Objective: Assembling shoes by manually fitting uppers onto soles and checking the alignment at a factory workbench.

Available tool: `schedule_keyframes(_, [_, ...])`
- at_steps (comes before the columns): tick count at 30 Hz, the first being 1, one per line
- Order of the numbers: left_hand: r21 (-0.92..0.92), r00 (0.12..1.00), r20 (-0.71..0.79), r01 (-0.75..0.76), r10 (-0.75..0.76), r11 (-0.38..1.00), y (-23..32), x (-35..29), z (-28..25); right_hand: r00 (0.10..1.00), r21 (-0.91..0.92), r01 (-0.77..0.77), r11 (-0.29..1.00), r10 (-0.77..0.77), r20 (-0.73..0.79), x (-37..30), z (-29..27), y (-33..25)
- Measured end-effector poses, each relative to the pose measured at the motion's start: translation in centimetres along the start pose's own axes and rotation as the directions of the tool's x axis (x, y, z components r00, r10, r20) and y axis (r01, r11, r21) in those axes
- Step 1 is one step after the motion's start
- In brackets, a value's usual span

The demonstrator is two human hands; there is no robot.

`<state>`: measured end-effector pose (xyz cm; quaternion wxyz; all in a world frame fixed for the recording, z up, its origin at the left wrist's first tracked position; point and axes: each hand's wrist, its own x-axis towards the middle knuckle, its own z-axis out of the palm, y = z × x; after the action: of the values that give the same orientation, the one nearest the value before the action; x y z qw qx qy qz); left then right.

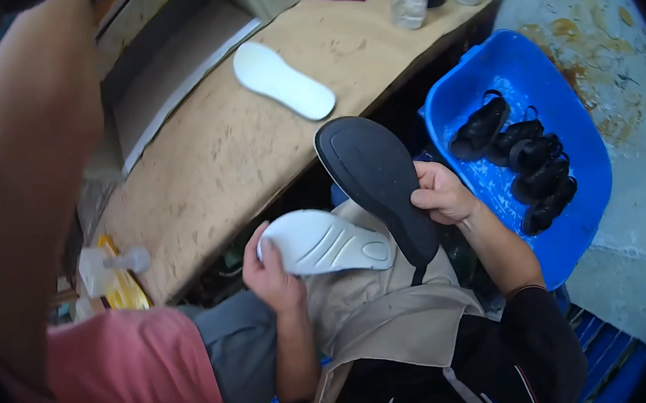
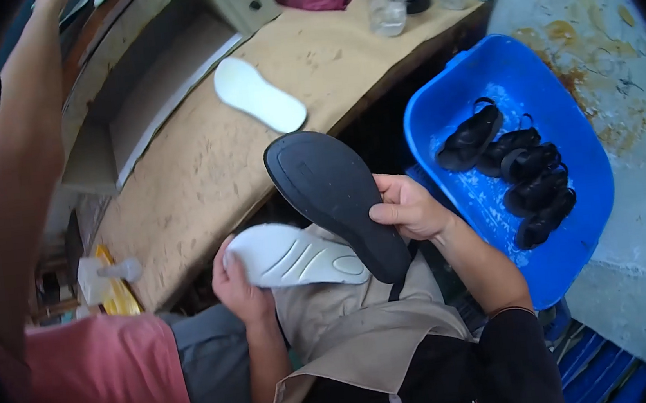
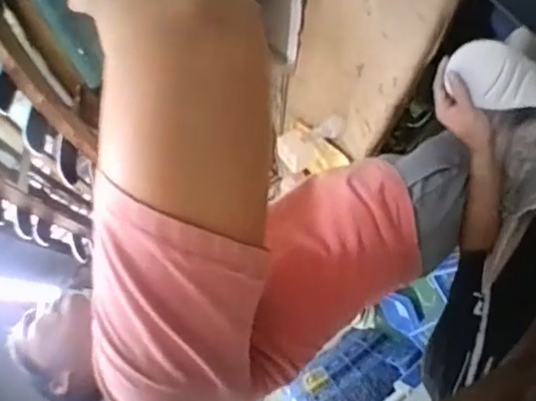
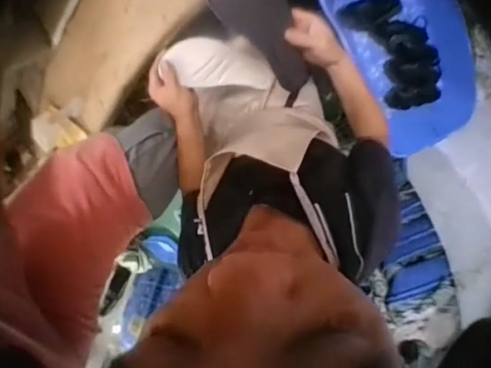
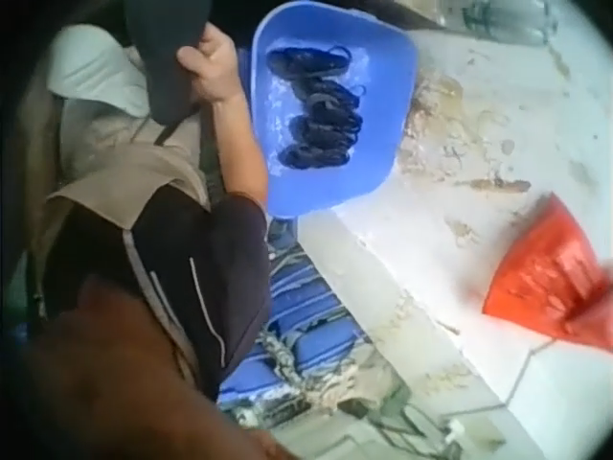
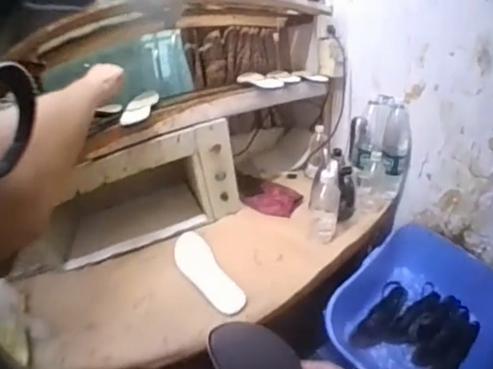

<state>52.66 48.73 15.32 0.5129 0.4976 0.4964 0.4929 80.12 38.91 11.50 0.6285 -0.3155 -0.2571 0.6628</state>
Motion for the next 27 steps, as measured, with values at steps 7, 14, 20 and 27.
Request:
schedule_keyframes(7, [-0.478, 0.954, 0.154, 0.301, -0.258, 0.825, -2.1, 0.0, -1.7, 0.977, 0.057, -0.17, 0.984, 0.16, 0.14, 0.5, 2.0, 2.2])
schedule_keyframes(14, [-0.415, 0.97, 0.06, 0.24, -0.236, 0.878, -1.5, 0.0, -1.3, 0.983, -0.172, -0.15, 0.974, 0.166, 0.082, 1.3, 3.0, 3.0])
schedule_keyframes(20, [-0.393, 0.988, 0.024, 0.148, -0.151, 0.907, -1.8, -0.2, -0.8, 0.996, -0.49, -0.062, 0.87, 0.082, 0.021, 2.2, 3.5, 4.2])
schedule_keyframes(27, [-0.394, 0.962, 0.013, 0.256, -0.273, 0.882, -2.7, -0.3, -1.7, 1.0, -0.645, -0.009, 0.764, -0.009, -0.025, 3.3, 4.2, 6.9])
